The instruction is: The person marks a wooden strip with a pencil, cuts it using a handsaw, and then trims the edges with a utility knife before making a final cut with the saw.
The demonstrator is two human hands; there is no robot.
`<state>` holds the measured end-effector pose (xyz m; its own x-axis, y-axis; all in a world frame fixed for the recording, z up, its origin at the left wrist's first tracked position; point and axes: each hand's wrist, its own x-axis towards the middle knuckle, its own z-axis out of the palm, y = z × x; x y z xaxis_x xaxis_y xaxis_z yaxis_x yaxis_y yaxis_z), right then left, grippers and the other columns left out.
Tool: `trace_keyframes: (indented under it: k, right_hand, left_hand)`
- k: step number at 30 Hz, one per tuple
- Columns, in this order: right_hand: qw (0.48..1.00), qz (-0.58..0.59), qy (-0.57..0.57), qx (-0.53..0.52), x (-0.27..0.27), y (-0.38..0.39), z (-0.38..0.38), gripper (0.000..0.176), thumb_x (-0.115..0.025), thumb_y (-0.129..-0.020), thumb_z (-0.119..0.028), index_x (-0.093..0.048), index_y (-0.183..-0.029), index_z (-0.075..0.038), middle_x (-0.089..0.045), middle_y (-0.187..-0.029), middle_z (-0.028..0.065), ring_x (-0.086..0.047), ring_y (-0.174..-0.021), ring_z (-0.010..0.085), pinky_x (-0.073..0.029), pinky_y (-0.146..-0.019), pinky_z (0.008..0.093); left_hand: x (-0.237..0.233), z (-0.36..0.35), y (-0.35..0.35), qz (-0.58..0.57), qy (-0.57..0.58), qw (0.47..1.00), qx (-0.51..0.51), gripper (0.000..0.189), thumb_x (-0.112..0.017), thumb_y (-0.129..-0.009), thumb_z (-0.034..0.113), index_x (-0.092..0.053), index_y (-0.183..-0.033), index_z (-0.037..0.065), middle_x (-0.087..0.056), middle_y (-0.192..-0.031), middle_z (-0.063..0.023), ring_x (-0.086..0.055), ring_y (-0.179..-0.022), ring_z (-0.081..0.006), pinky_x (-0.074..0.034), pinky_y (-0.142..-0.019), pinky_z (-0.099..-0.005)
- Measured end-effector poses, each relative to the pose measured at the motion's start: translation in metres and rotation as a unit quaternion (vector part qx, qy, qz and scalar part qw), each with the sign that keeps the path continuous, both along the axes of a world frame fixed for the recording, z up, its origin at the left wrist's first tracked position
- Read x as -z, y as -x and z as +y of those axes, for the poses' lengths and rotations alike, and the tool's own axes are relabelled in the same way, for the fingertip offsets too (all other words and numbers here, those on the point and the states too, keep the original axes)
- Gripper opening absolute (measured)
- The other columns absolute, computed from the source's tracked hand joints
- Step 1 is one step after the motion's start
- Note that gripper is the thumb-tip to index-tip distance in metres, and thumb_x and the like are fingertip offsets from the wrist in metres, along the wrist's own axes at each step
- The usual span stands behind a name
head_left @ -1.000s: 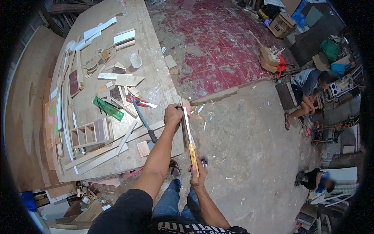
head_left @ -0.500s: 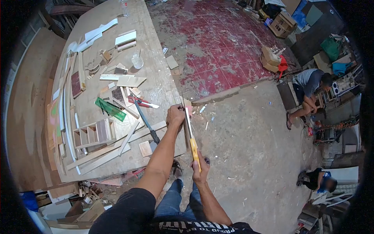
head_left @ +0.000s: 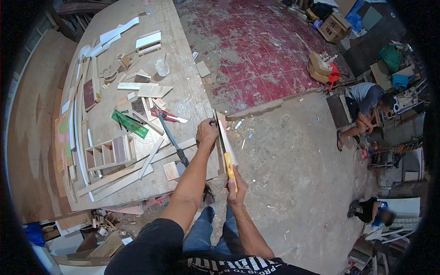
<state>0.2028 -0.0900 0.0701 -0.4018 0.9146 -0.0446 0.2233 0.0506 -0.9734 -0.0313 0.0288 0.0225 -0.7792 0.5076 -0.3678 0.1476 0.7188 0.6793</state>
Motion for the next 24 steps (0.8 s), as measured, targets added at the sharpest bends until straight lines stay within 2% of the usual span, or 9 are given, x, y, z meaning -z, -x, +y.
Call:
trace_keyframes:
  k: [3,4,6,9,10,13,15,17,24]
  right_hand:
    - [0.995,0.002,-0.096,0.031,0.006,-0.011,-0.021,0.051,-0.055,-0.098,-0.016,-0.052,-0.145,0.006,-0.066,-0.073,0.0095,-0.061,-0.063,0.0139,-0.051,-0.062,0.0287]
    - [0.995,0.005,-0.096,0.032,0.006,-0.012,-0.025,0.051,-0.055,-0.098,-0.016,-0.052,-0.145,0.006,-0.066,-0.073,0.0095,-0.061,-0.063,0.0139,-0.051,-0.062,0.0287]
    - [0.999,0.017,-0.024,0.038,0.001,-0.024,-0.031,0.053,-0.056,-0.1,-0.029,-0.058,-0.14,0.005,-0.06,-0.072,0.0023,-0.053,-0.06,0.0102,-0.042,-0.056,0.0269]
    - [0.998,0.036,-0.013,0.054,-0.013,-0.029,-0.02,0.053,-0.057,-0.099,-0.03,-0.059,-0.139,0.006,-0.062,-0.073,0.0028,-0.053,-0.059,0.0095,-0.043,-0.055,0.0262]
    - [0.998,0.024,0.009,0.056,-0.024,-0.035,-0.017,0.05,-0.054,-0.099,-0.022,-0.058,-0.139,0.007,-0.068,-0.079,0.0086,-0.06,-0.062,0.0124,-0.048,-0.059,0.0272]
    - [0.991,0.07,-0.012,0.111,-0.039,-0.045,-0.011,0.052,-0.054,-0.1,-0.027,-0.059,-0.137,0.009,-0.066,-0.079,0.008,-0.059,-0.062,0.0124,-0.048,-0.057,0.0272]
    - [0.992,0.068,-0.027,0.107,-0.038,-0.052,0.004,0.05,-0.056,-0.1,-0.024,-0.059,-0.136,0.01,-0.066,-0.08,0.0084,-0.059,-0.062,0.0125,-0.047,-0.057,0.027]
    - [0.994,0.021,0.014,0.107,-0.022,-0.059,0.014,0.047,-0.059,-0.099,-0.019,-0.059,-0.135,0.011,-0.067,-0.081,0.0087,-0.059,-0.061,0.0126,-0.046,-0.057,0.0267]
    - [0.997,-0.052,0.0,0.052,-0.01,-0.068,-0.028,0.043,-0.061,-0.096,-0.011,-0.061,-0.137,0.004,-0.064,-0.068,0.0066,-0.063,-0.063,0.0114,-0.051,-0.06,0.0289]
  left_hand:
    - [0.004,0.002,-0.002,0.006,-0.011,1.0,0.003,0.025,-0.065,-0.092,0.024,-0.078,-0.114,0.018,-0.075,-0.112,-0.0152,-0.071,-0.106,-0.035,-0.055,-0.091,-0.0449]
    - [0.003,0.001,0.001,0.012,-0.018,1.0,0.01,0.026,-0.064,-0.093,0.024,-0.077,-0.114,0.018,-0.074,-0.115,-0.0159,-0.07,-0.108,-0.0366,-0.055,-0.092,-0.0462]
    - [-0.007,0.001,0.001,0.003,-0.004,1.0,0.009,0.026,-0.064,-0.093,0.024,-0.077,-0.114,0.019,-0.074,-0.116,-0.0158,-0.07,-0.109,-0.0366,-0.055,-0.093,-0.0462]
    - [-0.02,0.0,0.0,-0.008,0.012,1.0,0.012,0.026,-0.064,-0.092,0.024,-0.077,-0.114,0.02,-0.074,-0.117,-0.0155,-0.07,-0.11,-0.0362,-0.054,-0.094,-0.0459]
    - [-0.019,0.001,0.0,-0.013,0.012,1.0,0.014,0.026,-0.064,-0.092,0.024,-0.077,-0.114,0.02,-0.073,-0.118,-0.0149,-0.069,-0.111,-0.036,-0.054,-0.094,-0.0454]
    - [-0.015,0.0,0.002,-0.022,0.018,0.999,0.021,0.026,-0.064,-0.092,0.025,-0.077,-0.115,0.021,-0.073,-0.119,-0.0135,-0.069,-0.112,-0.0354,-0.054,-0.094,-0.0446]
    - [-0.013,0.0,0.004,-0.025,0.018,0.999,0.023,0.026,-0.064,-0.093,0.025,-0.077,-0.115,0.021,-0.073,-0.119,-0.0127,-0.069,-0.112,-0.0352,-0.054,-0.094,-0.0442]
    - [-0.009,-0.001,0.003,-0.01,0.007,1.0,0.021,0.023,-0.067,-0.093,0.026,-0.078,-0.112,0.02,-0.076,-0.112,-0.0088,-0.072,-0.105,-0.0297,-0.055,-0.089,-0.0415]
    - [0.001,-0.004,0.002,-0.024,-0.06,0.998,0.017,0.023,-0.066,-0.094,0.024,-0.078,-0.109,0.011,-0.077,-0.107,-0.0131,-0.073,-0.099,-0.031,-0.055,-0.087,-0.0407]
